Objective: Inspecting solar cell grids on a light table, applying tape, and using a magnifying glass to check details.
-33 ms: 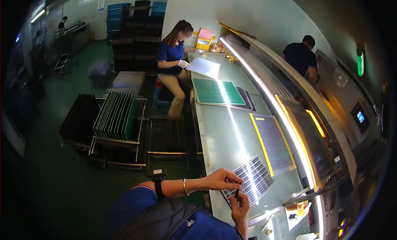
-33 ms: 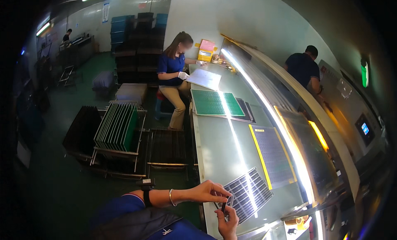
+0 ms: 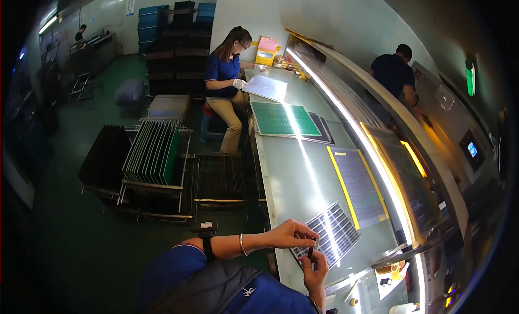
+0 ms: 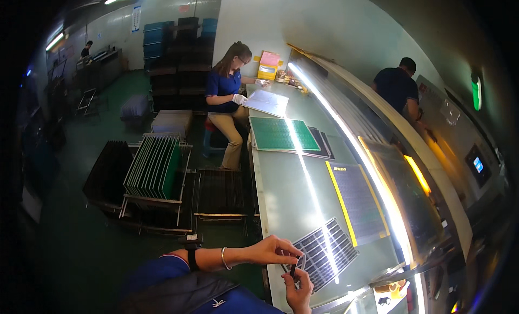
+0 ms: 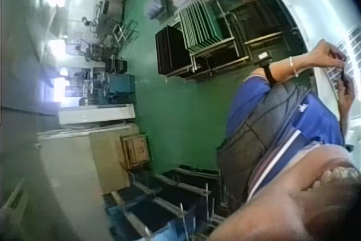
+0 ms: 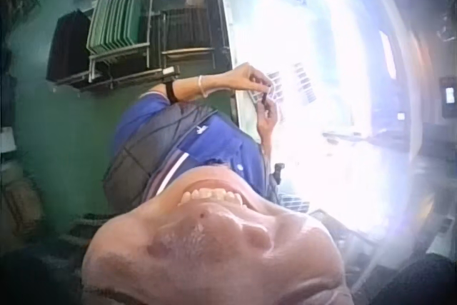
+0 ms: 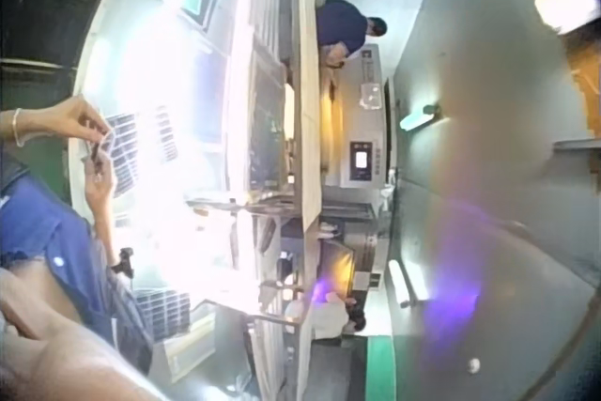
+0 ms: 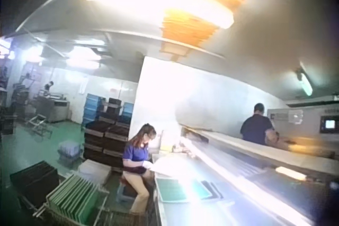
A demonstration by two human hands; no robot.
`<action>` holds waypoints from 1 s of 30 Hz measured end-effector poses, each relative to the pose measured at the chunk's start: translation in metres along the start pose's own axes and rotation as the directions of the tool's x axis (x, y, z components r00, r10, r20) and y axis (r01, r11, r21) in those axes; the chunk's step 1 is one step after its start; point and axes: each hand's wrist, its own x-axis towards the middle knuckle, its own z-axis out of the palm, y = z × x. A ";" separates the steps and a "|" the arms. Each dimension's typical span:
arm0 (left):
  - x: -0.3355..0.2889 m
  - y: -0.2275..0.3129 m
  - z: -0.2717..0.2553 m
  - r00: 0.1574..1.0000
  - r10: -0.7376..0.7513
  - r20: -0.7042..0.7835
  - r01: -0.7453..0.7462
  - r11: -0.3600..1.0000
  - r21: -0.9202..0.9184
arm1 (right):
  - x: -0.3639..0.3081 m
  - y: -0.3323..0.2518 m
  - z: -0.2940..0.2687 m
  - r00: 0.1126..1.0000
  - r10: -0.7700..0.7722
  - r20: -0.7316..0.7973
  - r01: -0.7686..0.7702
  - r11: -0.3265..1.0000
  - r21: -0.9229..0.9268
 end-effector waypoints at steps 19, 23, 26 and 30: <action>-0.014 0.014 -0.027 0.996 -0.038 -0.080 0.035 0.999 -0.038 | 0.020 -0.005 0.026 0.993 -0.117 0.020 0.115 0.991 0.060; -0.019 0.015 -0.028 0.993 -0.069 -0.095 0.064 0.996 -0.056 | 0.018 -0.006 0.031 0.991 -0.130 0.021 0.129 0.990 0.064; -0.025 0.017 -0.031 0.992 -0.083 -0.096 0.079 0.996 -0.053 | 0.016 -0.012 0.033 0.987 -0.147 0.058 0.146 0.989 0.016; -0.022 0.005 -0.029 0.995 -0.091 -0.030 0.091 0.996 -0.009 | 0.004 -0.004 0.037 0.996 -0.073 0.055 0.070 0.996 0.049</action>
